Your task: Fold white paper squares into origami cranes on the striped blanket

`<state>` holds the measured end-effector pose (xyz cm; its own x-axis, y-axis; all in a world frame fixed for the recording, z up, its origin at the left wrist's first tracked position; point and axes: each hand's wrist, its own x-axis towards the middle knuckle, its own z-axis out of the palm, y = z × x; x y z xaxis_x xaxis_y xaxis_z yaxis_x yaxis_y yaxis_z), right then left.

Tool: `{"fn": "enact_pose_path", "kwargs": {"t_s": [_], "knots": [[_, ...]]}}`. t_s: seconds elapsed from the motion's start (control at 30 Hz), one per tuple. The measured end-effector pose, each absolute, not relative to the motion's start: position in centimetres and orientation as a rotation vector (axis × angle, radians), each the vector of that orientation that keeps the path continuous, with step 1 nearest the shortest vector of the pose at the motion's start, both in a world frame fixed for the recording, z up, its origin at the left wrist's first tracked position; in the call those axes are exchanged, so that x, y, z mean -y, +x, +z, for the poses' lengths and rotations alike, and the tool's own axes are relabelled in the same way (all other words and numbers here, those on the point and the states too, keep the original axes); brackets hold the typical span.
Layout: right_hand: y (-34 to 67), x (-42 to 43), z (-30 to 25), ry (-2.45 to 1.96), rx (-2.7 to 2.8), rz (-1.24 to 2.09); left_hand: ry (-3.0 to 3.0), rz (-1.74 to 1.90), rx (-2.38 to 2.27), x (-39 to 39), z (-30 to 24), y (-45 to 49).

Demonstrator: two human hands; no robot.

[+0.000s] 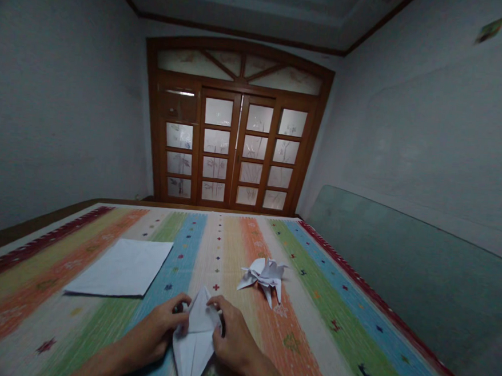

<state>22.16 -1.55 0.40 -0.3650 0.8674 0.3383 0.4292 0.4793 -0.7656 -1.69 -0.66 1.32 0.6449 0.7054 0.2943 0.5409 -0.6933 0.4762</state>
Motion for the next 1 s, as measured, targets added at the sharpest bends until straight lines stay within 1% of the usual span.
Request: {"fn": "enact_pose_path", "kwargs": {"t_s": [0.2,0.4,0.57,0.67,0.87,1.0], "knots": [[22.2,1.6,0.2,-1.126,1.999,0.629,2.725,0.493,-1.040,0.8,1.8,-2.5],[22.0,1.7,-0.1,-1.076,2.005,0.572,2.976,0.476,-1.033,0.4,1.8,-2.7],[21.9,1.5,-0.2,-1.068,1.946,0.581,3.059,0.456,-1.042,0.1,1.9,-2.8],[21.8,1.5,-0.1,-1.087,1.911,0.553,2.983,0.461,-1.079,0.5,2.3,-2.6],[21.4,1.2,-0.9,-1.111,1.813,0.434,2.550,0.721,-1.267,1.8,2.9,-1.2],[21.1,1.1,-2.0,-1.119,1.786,0.396,2.323,0.764,-1.447,1.8,2.4,-0.2]]}}
